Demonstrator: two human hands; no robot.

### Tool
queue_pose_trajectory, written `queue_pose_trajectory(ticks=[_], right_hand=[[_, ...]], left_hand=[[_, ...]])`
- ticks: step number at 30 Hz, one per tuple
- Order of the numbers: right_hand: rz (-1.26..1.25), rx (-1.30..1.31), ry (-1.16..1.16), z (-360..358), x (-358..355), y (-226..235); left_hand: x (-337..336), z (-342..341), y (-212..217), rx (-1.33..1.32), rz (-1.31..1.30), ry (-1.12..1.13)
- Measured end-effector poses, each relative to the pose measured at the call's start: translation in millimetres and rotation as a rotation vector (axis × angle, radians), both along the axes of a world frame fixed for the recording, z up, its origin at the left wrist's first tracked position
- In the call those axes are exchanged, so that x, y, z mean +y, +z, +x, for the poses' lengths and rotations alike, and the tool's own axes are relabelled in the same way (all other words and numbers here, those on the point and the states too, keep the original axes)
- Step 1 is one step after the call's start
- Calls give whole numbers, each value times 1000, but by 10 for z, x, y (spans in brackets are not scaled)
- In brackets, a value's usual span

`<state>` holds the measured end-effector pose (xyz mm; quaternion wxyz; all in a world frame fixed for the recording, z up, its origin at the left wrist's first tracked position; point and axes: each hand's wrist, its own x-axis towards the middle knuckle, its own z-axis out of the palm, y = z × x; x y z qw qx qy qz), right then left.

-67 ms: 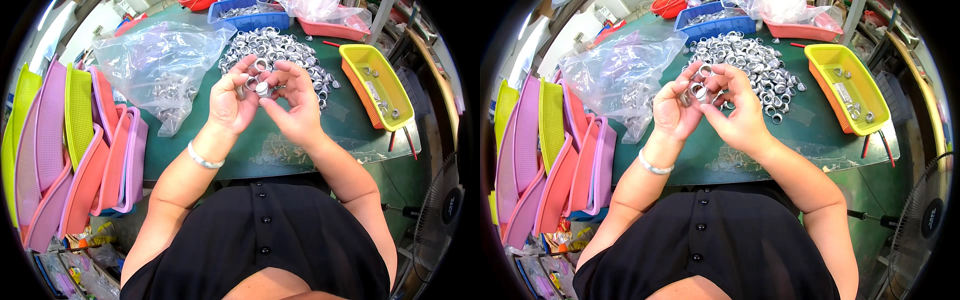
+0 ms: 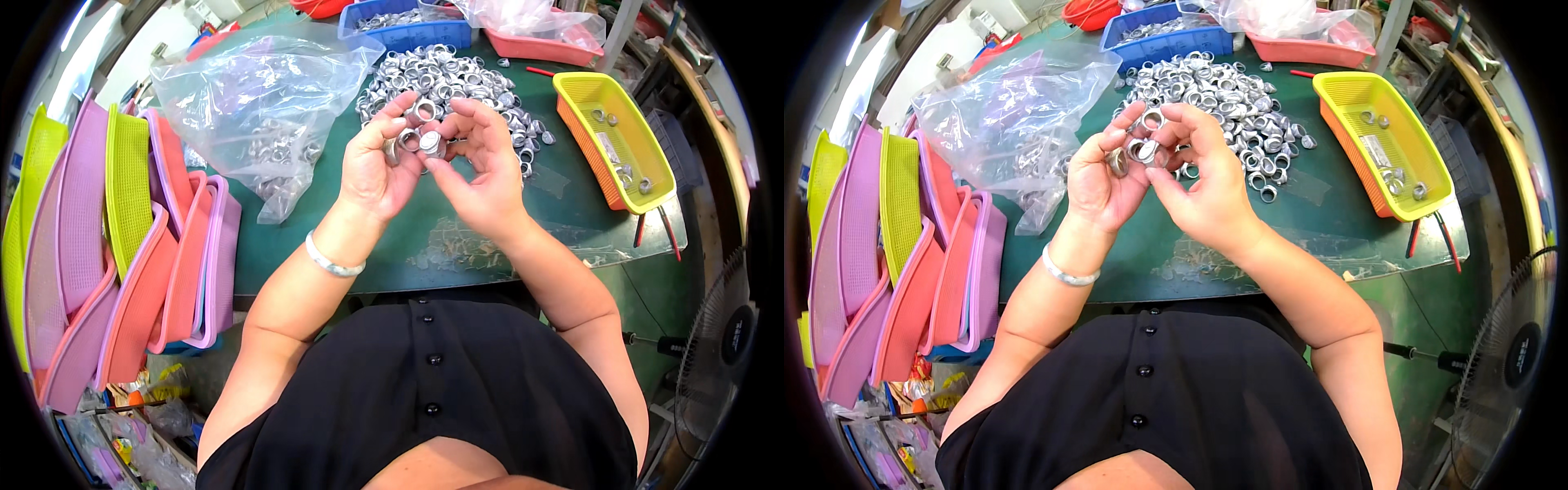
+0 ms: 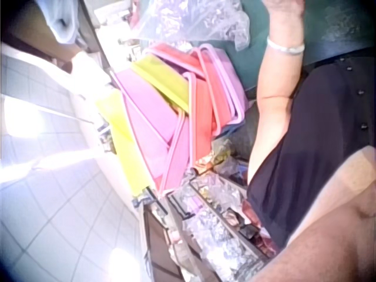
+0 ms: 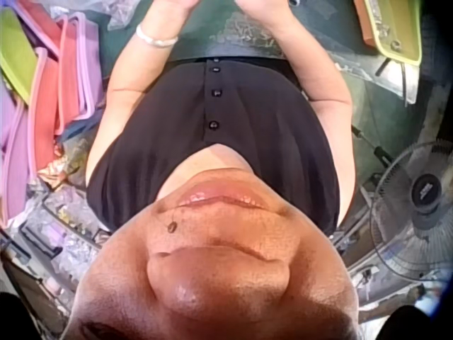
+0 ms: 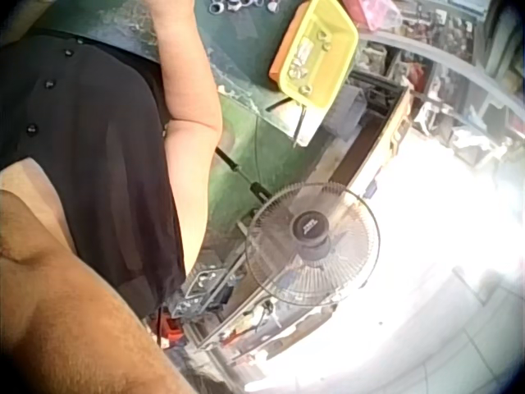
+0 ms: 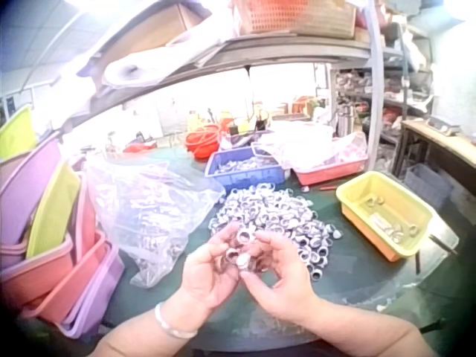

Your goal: The person sits at a green workbench and repeatedly picks up small, silver, circular metal components. They hold the parts between their fingers, turning them over to view different sides, and then place them back onto the pile on the table. The workspace contains plastic bags and colorful baskets filled with similar metal items.

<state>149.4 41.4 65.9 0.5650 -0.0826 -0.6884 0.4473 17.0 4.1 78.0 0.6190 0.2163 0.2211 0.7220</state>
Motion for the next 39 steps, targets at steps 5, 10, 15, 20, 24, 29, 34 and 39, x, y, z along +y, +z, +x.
queue_pose_trajectory(ticks=[5,10,15,20,24,29,34,39], right_hand=[[221,-65,-173,20,80,43],[336,-111,-244,52,42,68],[356,-20,-128,35,107,-46],[396,-31,-141,49,114,-81],[424,-22,-144,49,116,-95],[439,-18,-143,57,115,-98],[456,-24,-123,48,126,-114],[415,31,-211,53,99,-87]], left_hand=[[-77,26,-25,127,-30,-36],[-94,73,-53,320,-20,-53],[-116,112,2,332,4,-42],[-148,115,7,389,30,-8],[-143,91,-17,392,39,14],[-140,127,19,375,32,53],[-146,115,26,376,40,57],[-116,24,185,482,44,79]])
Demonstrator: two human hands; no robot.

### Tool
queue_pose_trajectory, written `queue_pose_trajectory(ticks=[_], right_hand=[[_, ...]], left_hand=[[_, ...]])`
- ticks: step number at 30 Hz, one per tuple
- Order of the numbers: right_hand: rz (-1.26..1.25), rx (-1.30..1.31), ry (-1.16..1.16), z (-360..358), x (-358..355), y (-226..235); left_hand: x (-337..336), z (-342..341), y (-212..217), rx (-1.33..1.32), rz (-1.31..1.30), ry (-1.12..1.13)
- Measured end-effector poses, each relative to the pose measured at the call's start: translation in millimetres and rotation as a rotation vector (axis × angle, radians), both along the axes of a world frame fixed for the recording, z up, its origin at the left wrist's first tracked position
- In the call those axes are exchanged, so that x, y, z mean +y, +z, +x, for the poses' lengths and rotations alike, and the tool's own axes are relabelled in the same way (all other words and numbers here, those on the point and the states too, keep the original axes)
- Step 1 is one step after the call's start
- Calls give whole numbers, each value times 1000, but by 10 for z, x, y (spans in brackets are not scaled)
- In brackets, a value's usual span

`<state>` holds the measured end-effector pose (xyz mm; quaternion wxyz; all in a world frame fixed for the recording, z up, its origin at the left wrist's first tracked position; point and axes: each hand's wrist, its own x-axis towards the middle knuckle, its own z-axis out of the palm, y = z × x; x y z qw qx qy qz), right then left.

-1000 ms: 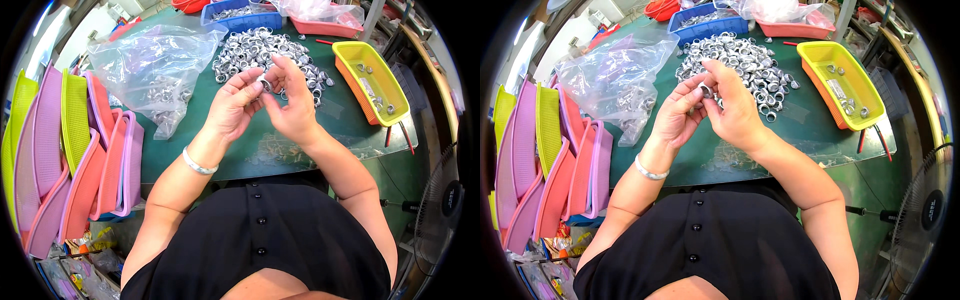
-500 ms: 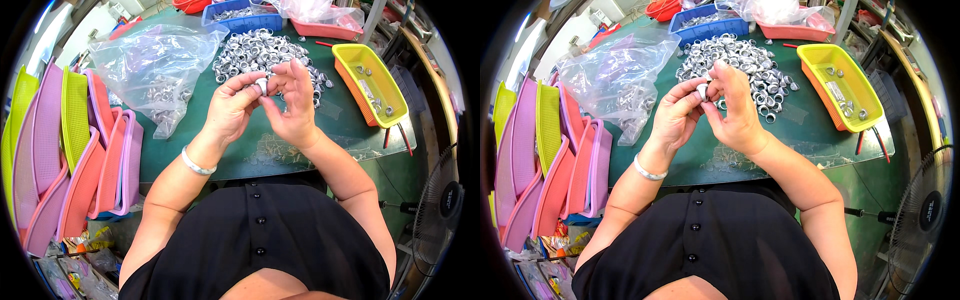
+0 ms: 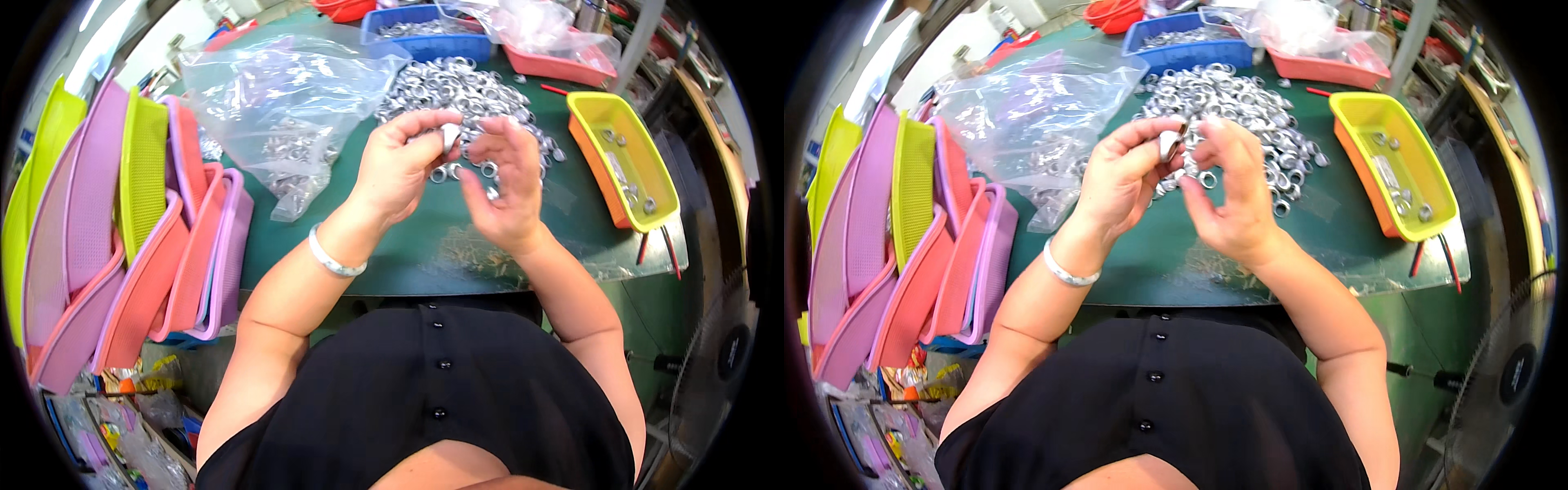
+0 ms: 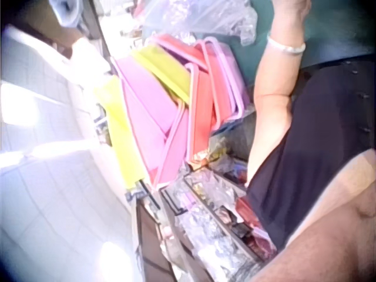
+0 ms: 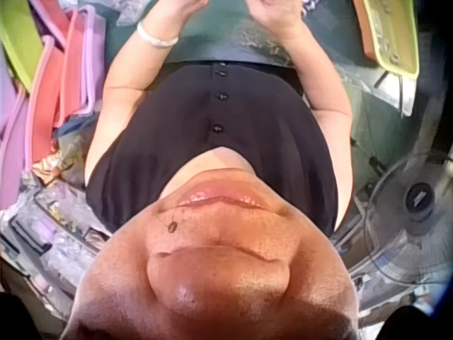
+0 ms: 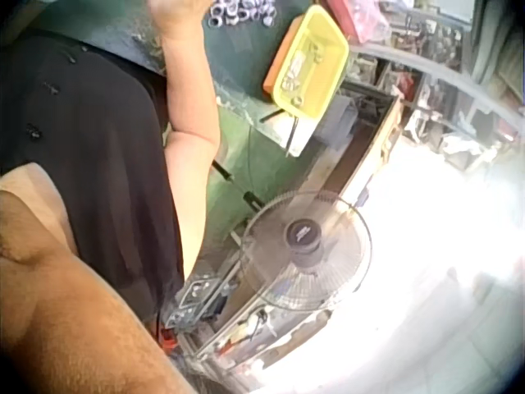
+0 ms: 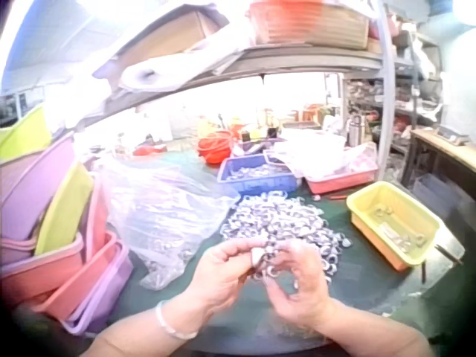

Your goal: The person sits at a green workbench and repeatedly picks up small, silver, circular metal components. They hold the parts between their fingers, turning them over to view different sides, and then place them back onto the pile on the table. The workspace contains plastic bags and colorful baskets filled with similar metal items.

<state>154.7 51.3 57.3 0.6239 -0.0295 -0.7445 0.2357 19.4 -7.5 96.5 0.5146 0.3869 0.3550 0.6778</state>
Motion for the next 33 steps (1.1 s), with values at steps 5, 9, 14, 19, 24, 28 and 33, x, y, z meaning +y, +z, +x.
queue_pose_trajectory(ticks=[5,9,14,19,24,28,33], right_hand=[[64,-179,-135,83,60,77],[18,-233,-104,30,53,79],[26,-455,-149,46,186,-50],[-15,-593,-102,-53,331,-39],[-64,-659,-7,-359,523,323],[-234,-523,54,-918,774,702],[-585,-815,9,-1562,809,1201]], left_hand=[[223,-436,740,690,340,350],[455,-1305,1229,1286,251,639],[377,-1954,1363,1840,-710,263],[116,-2074,1344,2070,-873,135],[-149,-1909,1447,1885,-826,105],[-354,-1771,1520,1848,-698,57],[-544,-1713,1563,1847,-674,83]])
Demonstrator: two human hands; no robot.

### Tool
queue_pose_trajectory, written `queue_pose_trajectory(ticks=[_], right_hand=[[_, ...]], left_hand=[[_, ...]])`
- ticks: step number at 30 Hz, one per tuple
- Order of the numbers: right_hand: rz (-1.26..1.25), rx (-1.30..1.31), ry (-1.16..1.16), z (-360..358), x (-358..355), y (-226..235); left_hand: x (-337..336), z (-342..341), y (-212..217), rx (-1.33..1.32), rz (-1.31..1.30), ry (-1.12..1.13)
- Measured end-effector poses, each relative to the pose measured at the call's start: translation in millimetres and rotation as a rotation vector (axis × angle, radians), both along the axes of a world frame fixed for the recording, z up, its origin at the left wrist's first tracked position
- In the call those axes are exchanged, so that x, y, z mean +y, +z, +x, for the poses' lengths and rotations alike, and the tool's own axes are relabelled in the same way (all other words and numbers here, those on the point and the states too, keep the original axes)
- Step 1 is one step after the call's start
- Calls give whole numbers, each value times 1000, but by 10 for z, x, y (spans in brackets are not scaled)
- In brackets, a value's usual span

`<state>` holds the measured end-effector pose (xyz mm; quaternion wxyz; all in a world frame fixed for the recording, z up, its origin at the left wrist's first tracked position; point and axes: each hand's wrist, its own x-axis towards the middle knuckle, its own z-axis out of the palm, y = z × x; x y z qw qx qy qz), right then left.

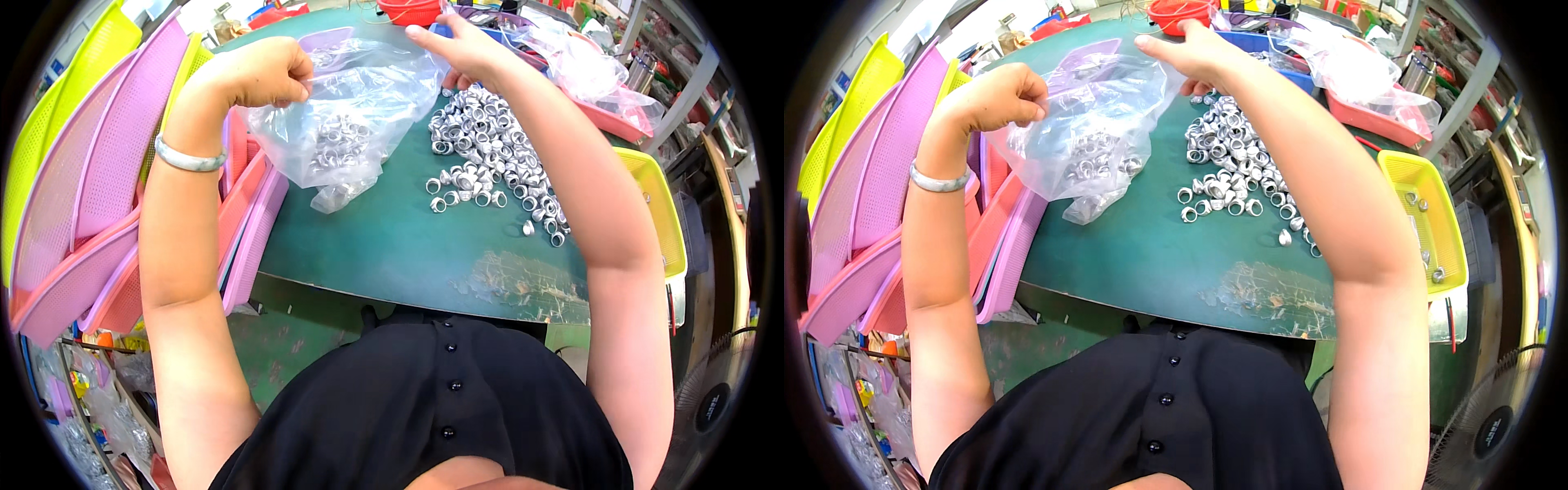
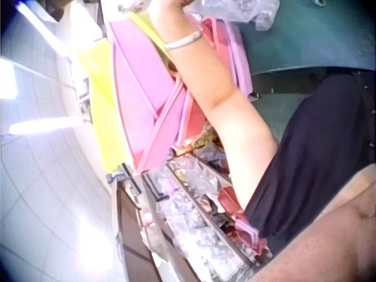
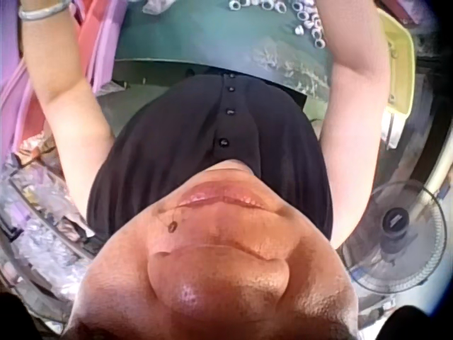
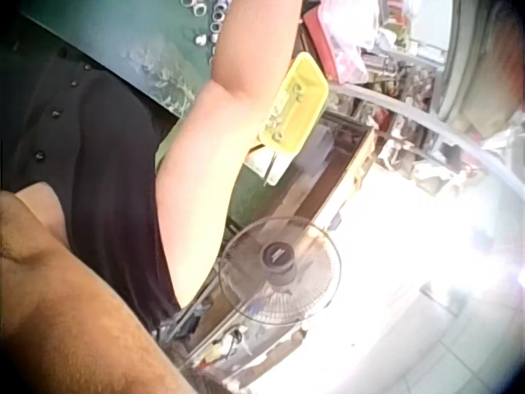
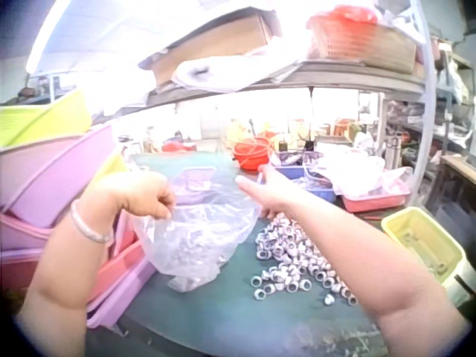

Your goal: The person sits at a green workbench and repeatedly picks up small, silver, circular metal components. They hold the parts between their fingers, turning them over to view different sides, and then place them back onto the pile on the table. The workspace contains plastic bags and colorful baskets filled with similar metal items.

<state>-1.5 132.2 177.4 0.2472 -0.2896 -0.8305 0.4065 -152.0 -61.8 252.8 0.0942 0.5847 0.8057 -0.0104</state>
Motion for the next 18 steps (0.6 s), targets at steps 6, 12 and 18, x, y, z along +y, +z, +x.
queue_pose_trajectory(ticks=[6,12,18], right_hand=[[-120,267,29,-1056,552,271],[-29,528,40,-1281,470,754],[-300,410,391,-1052,576,341]], left_hand=[[-291,-683,195,359,476,-76],[-330,-368,156,306,852,-22],[-469,-8,-197,118,436,-194]])
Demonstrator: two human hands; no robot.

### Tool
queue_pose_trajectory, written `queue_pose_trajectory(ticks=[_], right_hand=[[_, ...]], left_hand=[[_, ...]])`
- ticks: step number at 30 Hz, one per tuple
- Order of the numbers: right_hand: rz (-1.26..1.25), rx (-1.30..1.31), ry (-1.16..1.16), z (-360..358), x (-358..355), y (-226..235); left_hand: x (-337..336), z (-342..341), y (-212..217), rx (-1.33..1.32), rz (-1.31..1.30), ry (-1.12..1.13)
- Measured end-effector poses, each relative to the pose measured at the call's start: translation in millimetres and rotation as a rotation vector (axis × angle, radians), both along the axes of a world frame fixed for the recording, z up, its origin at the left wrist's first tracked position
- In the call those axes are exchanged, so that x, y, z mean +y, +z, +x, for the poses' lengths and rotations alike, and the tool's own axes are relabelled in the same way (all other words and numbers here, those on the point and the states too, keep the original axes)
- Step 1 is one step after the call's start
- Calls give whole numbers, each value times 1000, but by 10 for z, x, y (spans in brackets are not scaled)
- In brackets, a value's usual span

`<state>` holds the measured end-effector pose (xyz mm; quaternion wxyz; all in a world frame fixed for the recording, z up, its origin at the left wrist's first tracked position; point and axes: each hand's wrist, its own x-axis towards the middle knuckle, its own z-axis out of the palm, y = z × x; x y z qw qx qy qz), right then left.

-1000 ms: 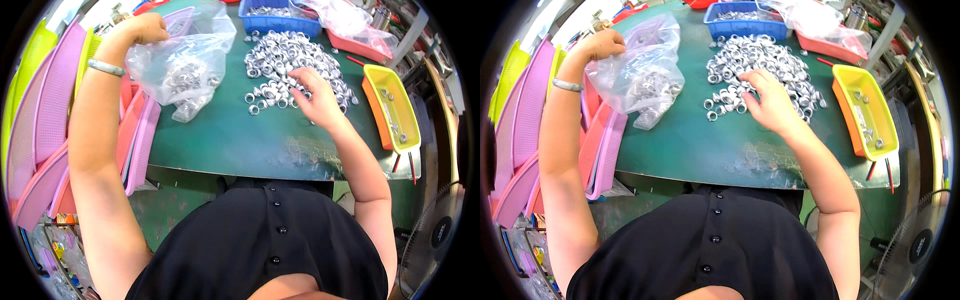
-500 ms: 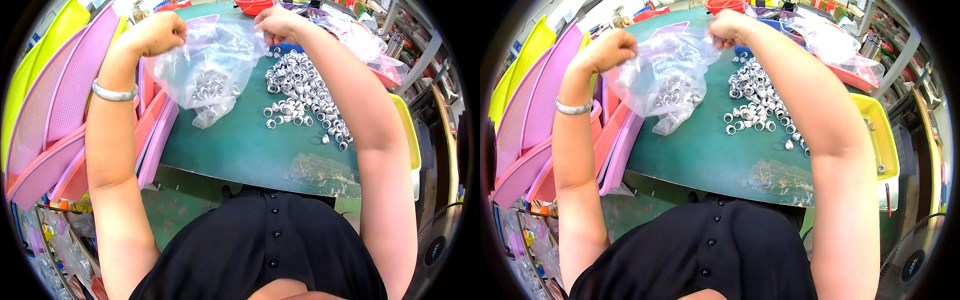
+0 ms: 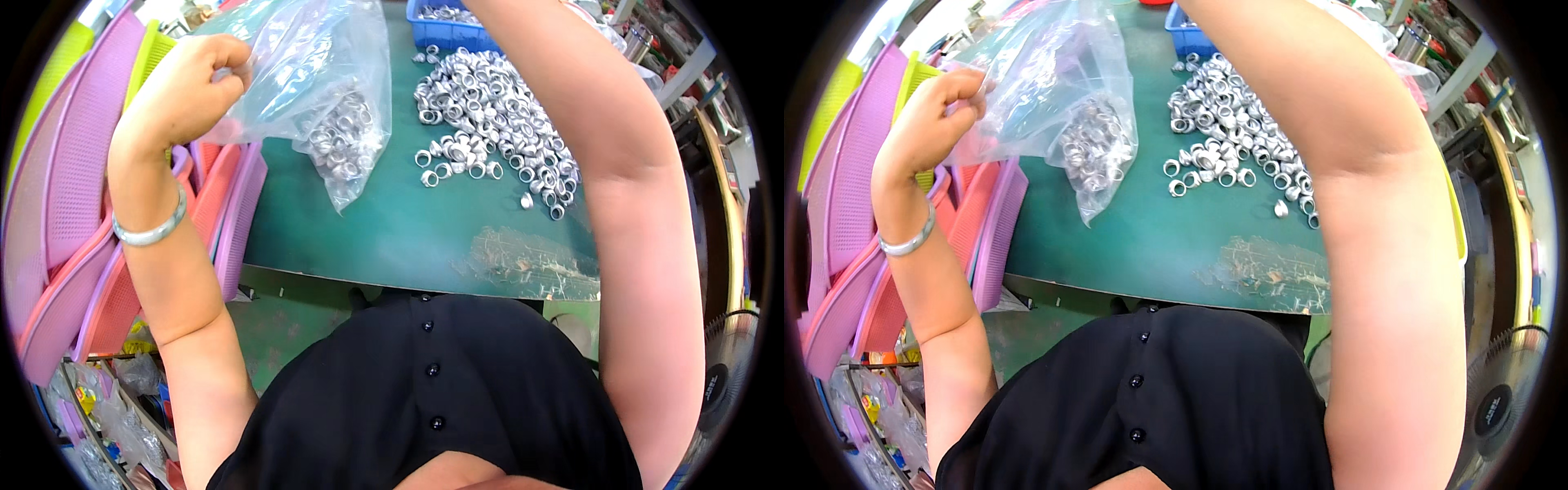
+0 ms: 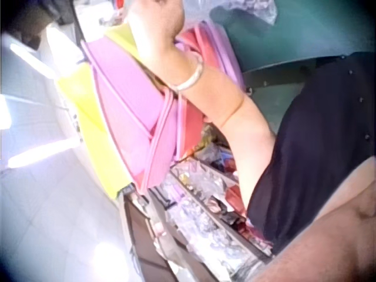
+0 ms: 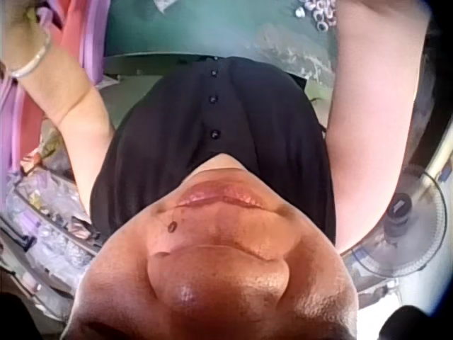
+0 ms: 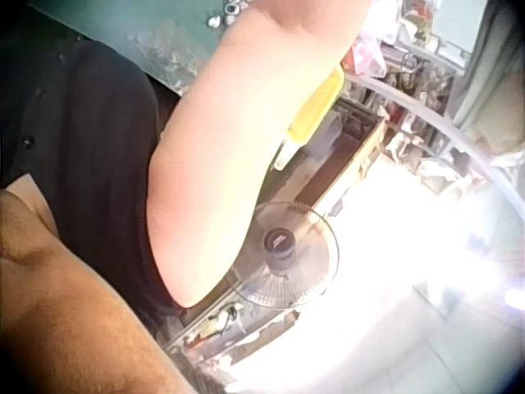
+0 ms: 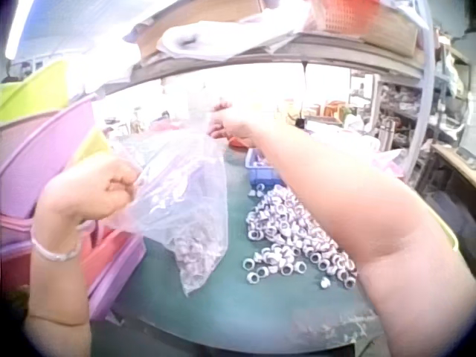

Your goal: The person sits at a green workbench and repeatedly picks up small, silver, circular metal components. They hold the parts between their fingers, turning them over to view different sides, and then place them back onto the pile on the table. The workspace contains plastic bags and colorful baskets filled with similar metal items.

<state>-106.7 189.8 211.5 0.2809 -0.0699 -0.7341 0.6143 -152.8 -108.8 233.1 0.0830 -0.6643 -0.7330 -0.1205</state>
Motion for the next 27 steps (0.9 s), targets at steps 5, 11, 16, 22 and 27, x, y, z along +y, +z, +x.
queue_pose_trajectory(ticks=[5,11,16,22,27], right_hand=[[334,-11,-64,752,-179,-130],[893,-391,-77,1536,-241,-1234],[1117,-371,-123,1947,-650,-1988],[955,-560,-232,2173,-867,-1894],[738,-458,-281,2425,-823,-1973]], left_hand=[[21,202,-147,292,164,-33],[263,784,-494,270,864,-195],[731,1127,-1459,-355,561,-375],[1113,1053,-2321,-470,9,-70],[1184,1159,-2281,-601,-126,-280]])
